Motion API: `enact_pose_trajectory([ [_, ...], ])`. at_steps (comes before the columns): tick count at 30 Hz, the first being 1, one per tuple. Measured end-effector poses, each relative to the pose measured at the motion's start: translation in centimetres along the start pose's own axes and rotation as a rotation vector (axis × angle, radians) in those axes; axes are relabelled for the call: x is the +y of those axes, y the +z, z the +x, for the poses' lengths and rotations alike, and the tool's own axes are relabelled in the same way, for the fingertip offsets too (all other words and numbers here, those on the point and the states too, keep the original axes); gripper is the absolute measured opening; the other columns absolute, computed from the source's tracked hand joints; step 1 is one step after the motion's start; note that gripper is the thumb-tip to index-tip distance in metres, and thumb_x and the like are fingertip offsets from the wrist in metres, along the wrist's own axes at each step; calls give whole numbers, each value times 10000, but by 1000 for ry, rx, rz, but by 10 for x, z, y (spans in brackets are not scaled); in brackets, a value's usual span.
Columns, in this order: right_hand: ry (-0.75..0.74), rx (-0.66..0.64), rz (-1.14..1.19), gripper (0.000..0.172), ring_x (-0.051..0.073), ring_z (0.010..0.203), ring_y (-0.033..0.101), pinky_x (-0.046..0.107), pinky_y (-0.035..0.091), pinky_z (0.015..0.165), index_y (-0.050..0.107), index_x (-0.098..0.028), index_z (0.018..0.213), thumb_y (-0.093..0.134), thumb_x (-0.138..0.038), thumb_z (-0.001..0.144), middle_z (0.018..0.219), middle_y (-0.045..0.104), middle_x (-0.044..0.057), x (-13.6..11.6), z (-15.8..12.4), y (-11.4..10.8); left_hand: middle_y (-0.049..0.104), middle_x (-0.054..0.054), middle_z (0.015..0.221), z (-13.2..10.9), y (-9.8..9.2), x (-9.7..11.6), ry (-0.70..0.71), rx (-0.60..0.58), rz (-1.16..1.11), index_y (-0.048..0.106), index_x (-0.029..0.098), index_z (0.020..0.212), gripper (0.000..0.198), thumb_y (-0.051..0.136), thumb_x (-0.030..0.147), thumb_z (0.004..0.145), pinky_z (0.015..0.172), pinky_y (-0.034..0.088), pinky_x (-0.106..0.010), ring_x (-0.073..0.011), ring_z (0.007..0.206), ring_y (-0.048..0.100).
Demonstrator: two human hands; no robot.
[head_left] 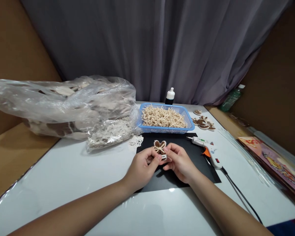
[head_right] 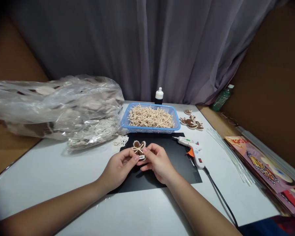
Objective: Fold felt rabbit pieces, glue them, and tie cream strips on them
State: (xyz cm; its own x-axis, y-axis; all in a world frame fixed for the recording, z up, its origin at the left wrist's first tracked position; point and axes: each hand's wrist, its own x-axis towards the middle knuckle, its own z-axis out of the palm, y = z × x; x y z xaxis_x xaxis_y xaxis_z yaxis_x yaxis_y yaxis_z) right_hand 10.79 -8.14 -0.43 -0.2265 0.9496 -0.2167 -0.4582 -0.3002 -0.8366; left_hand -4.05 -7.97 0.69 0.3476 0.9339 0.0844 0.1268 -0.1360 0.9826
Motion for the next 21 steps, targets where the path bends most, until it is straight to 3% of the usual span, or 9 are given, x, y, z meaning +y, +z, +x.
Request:
enact_pose_trajectory([
  [21,69,17,50,356,107,483,643,141,515,409,481,-163,656,762,-379,628,563,641,-18,0,1,0,566,19,654,2,0,-4,-13,1,50,502,174,636,192,540,280,792,595,424,-216,-123,635,543],
])
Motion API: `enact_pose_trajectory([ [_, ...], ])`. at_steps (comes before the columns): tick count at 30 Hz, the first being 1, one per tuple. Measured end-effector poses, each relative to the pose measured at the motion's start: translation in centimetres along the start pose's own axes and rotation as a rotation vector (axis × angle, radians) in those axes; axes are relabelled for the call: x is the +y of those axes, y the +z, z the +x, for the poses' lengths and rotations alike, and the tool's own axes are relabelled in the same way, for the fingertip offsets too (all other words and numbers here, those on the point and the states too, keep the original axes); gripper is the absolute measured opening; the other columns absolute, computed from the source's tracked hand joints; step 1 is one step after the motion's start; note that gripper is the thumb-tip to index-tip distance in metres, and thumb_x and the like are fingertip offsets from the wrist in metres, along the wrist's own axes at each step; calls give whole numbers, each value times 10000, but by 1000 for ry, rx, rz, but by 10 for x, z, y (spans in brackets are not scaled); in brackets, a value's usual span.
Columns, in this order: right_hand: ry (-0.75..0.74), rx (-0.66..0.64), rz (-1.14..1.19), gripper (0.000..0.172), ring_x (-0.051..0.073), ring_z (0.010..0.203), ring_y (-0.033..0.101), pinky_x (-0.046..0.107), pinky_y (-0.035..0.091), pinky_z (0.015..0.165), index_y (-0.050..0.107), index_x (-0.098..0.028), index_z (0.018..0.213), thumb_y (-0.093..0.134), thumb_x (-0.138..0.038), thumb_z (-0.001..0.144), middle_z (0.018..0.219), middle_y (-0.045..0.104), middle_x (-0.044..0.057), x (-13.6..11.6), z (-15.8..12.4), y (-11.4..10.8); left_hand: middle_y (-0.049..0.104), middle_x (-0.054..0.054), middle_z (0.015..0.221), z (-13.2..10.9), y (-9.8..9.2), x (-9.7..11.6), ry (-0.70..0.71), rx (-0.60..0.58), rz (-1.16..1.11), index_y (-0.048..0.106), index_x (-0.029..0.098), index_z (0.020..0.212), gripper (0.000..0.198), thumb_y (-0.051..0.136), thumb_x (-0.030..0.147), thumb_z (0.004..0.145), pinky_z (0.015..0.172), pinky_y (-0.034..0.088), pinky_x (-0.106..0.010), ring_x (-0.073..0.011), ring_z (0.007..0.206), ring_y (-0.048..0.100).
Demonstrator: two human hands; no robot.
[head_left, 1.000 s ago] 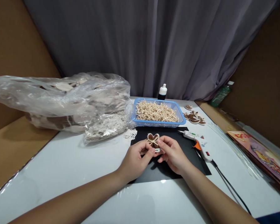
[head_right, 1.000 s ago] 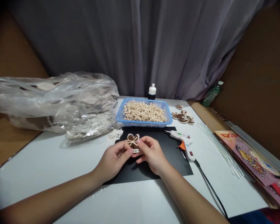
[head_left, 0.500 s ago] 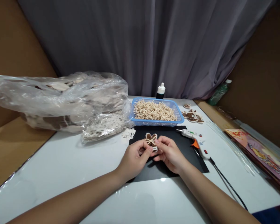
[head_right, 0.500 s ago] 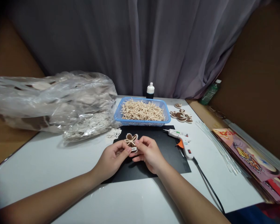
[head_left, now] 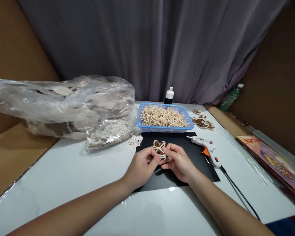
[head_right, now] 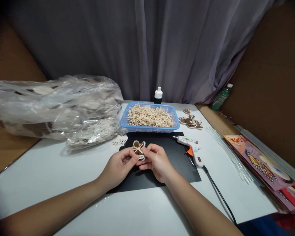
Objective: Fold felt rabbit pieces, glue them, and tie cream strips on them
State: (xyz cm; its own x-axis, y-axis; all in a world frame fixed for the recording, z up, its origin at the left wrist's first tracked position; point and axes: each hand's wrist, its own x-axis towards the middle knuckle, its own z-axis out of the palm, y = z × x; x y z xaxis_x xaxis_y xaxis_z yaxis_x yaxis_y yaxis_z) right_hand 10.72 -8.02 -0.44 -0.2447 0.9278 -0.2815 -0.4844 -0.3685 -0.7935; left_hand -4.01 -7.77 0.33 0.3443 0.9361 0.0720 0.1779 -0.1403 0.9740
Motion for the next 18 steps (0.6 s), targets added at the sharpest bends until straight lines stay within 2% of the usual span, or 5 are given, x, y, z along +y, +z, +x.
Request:
enact_pose_trajectory([
  [5,3,-2,58,273,116,494,651,165,533,430,537,-158,715,716,-357,668,635,656,-4,0,1,-1,580,8,686,1,0,-1,1,4,-14,503,173,642,189,540,282,793,615,433,-226,-130,657,551],
  [11,-10,-57,39,133,133,565,673,161,531,452,532,-158,679,650,-201,636,664,669,3,-2,-2,-4,557,20,657,1,0,-1,-15,5,-33,503,173,641,193,535,287,793,596,418,-222,-122,635,534],
  [18,-22,-5,-42,157,117,548,657,151,519,454,550,-153,680,673,-134,584,600,645,-19,-2,-2,0,558,19,653,0,0,1,-40,0,-45,502,169,642,202,535,299,793,605,411,-229,-124,641,531],
])
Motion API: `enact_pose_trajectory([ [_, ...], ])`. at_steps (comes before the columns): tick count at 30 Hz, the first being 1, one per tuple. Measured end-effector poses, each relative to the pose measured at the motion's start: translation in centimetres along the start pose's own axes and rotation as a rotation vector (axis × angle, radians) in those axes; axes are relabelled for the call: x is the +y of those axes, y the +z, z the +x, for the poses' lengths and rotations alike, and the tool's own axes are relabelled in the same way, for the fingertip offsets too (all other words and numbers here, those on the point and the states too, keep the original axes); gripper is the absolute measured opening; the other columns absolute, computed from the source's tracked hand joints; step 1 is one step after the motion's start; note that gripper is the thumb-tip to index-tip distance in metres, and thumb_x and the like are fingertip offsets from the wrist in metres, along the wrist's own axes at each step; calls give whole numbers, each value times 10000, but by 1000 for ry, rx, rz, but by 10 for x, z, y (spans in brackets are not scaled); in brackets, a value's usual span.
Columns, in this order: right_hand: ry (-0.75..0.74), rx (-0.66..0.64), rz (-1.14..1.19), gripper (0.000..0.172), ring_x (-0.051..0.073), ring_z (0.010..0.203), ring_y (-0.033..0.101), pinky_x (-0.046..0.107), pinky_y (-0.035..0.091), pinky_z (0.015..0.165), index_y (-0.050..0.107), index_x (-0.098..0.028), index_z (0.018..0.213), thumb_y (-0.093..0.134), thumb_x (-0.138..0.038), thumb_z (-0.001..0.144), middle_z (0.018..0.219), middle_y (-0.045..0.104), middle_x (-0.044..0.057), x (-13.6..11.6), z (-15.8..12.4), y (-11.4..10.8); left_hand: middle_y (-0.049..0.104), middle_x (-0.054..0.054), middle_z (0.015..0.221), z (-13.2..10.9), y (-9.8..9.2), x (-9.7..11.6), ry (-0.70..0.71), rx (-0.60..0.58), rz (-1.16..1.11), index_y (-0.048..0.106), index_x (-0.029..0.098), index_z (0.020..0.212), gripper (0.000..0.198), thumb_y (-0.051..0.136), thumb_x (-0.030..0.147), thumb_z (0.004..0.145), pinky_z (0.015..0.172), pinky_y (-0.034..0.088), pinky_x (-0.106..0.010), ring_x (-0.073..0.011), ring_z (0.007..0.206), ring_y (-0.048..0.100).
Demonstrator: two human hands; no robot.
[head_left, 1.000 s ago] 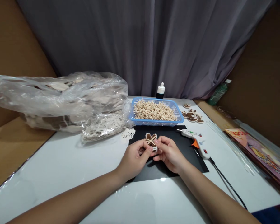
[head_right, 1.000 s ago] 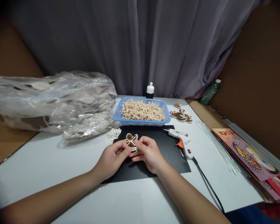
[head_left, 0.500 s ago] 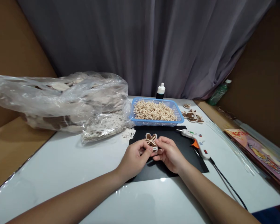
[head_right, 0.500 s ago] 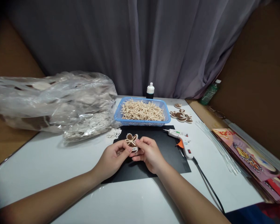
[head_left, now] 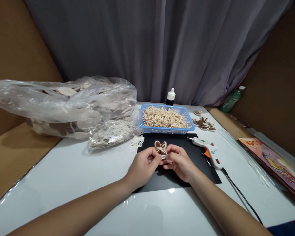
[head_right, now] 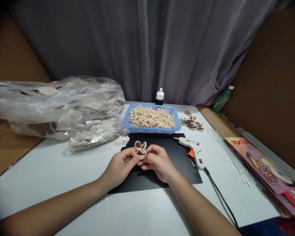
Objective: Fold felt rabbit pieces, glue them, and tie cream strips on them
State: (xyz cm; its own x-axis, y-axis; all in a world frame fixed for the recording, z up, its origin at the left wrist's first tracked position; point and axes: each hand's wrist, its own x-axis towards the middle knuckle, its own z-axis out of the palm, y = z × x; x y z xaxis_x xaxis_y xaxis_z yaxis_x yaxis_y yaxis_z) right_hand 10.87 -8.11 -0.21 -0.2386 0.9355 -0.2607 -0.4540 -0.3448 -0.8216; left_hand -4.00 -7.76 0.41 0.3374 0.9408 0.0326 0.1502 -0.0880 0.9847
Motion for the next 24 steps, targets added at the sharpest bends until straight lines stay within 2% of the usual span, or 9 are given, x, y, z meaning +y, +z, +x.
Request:
enact_pose_trajectory([
  [6,10,33,-18,156,122,532,656,148,512,440,552,-147,640,684,-131,559,565,640,-19,0,1,1,562,16,658,1,-1,-3,-2,-3,8,506,166,657,197,527,302,798,606,409,-233,-124,641,527],
  [13,-14,140,-72,153,128,522,658,154,513,468,563,-135,573,707,-148,520,505,621,-17,4,4,1,557,28,631,1,-2,0,-14,23,6,500,170,634,166,527,261,771,601,397,-227,-118,622,517],
  [18,-12,173,-60,139,108,498,641,146,500,464,568,-134,554,701,-138,515,498,618,-20,5,4,3,415,66,556,1,-4,0,11,33,44,365,189,570,226,516,222,736,530,324,-202,-89,546,403],
  [21,-23,187,-50,133,72,441,595,133,489,447,552,-136,520,685,-131,520,458,585,-43,5,4,6,304,83,530,1,-4,-4,-7,80,150,270,203,569,346,566,286,726,488,257,-201,-82,513,301],
  [24,-31,199,-68,142,65,439,585,128,483,444,539,-137,506,680,-135,527,456,593,-37,5,3,8,273,82,540,2,-3,-6,-11,134,212,242,206,578,400,577,353,738,488,243,-205,-86,524,275],
])
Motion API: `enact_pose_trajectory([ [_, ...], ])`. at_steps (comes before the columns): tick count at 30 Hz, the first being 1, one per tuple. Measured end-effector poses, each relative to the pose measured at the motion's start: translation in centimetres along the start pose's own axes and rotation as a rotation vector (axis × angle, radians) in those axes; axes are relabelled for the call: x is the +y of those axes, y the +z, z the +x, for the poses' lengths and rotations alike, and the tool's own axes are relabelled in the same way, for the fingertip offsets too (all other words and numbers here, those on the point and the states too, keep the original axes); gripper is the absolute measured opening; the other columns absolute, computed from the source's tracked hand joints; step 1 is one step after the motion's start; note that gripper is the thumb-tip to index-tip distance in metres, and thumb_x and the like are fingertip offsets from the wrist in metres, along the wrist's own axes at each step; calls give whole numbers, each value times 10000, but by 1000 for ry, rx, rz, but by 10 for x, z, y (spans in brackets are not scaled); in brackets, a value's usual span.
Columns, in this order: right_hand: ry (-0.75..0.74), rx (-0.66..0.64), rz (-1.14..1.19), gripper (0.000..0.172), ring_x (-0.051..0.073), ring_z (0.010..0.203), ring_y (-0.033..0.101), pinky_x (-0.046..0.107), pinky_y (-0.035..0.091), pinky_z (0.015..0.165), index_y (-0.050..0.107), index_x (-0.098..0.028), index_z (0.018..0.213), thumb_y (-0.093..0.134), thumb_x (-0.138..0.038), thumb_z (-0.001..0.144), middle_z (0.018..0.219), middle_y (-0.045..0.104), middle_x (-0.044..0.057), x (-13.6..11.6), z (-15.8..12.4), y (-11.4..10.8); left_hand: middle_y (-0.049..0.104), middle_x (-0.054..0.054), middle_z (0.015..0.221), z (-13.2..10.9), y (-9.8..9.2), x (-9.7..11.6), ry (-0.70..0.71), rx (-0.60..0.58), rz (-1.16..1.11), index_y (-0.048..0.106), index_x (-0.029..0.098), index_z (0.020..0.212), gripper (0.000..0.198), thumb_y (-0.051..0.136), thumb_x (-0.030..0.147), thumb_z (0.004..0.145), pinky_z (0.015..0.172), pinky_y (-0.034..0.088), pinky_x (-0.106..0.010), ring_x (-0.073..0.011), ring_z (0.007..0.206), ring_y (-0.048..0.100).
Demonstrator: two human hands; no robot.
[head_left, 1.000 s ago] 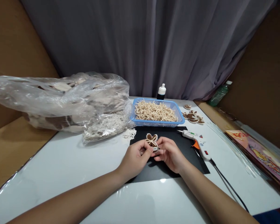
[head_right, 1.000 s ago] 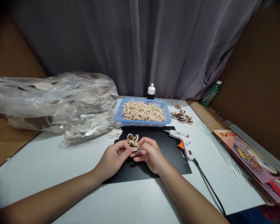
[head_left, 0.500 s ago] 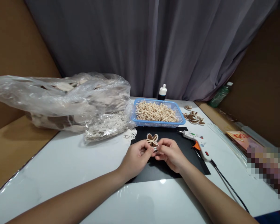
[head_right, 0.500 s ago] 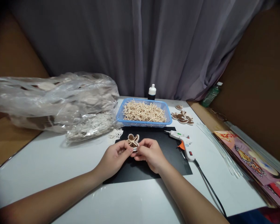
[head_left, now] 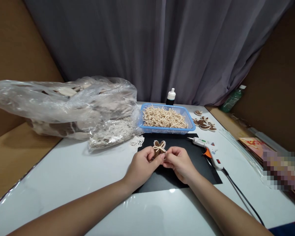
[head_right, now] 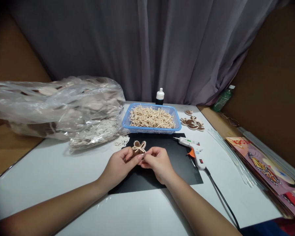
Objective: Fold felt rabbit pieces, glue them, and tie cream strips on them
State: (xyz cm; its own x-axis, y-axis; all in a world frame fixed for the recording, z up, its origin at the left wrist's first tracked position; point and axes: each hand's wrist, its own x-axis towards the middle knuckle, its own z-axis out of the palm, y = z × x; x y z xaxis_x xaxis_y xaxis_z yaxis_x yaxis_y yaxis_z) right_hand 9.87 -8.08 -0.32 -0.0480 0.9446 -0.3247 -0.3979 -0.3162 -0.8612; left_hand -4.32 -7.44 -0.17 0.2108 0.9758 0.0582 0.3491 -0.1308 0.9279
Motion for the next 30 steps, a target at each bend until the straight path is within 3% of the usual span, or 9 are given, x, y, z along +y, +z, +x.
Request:
enact_pose_trajectory([
  [6,-14,3,-14,133,106,495,636,146,486,462,524,-147,509,647,-164,558,485,635,3,2,-2,3,285,78,567,2,2,-2,-1,39,-58,250,206,604,377,575,322,756,509,264,-207,-90,551,309],
  [12,-36,7,-38,109,129,518,656,155,483,464,523,-150,523,621,-167,567,490,649,14,5,-2,3,340,95,584,5,3,-3,-9,4,-299,275,209,661,354,618,243,739,507,306,-178,-65,538,367],
  [15,-21,-1,-44,110,136,531,662,150,471,449,515,-150,527,617,-167,564,498,655,20,6,-2,3,514,68,753,4,3,0,-18,-21,-492,288,216,723,347,633,176,725,657,423,-196,-82,729,549],
  [18,-22,-17,-57,87,113,497,642,139,458,437,522,-145,543,608,-154,558,488,649,13,7,-2,3,582,12,1008,1,3,4,-34,-43,-619,283,229,776,370,633,123,716,799,452,-252,-118,944,592],
  [24,-27,-50,-61,79,86,454,609,124,429,418,532,-137,558,610,-147,557,483,646,16,6,-3,6,549,-20,1166,-4,-1,8,-61,6,-588,323,246,870,395,650,104,701,772,477,-245,-115,904,620],
  [30,-39,-35,19,106,86,463,610,130,438,437,526,-143,543,632,-153,554,504,659,31,-1,-6,6,649,-56,1029,-2,-12,8,-39,-180,-700,340,238,1007,302,533,192,778,759,493,-321,-173,855,646],
])
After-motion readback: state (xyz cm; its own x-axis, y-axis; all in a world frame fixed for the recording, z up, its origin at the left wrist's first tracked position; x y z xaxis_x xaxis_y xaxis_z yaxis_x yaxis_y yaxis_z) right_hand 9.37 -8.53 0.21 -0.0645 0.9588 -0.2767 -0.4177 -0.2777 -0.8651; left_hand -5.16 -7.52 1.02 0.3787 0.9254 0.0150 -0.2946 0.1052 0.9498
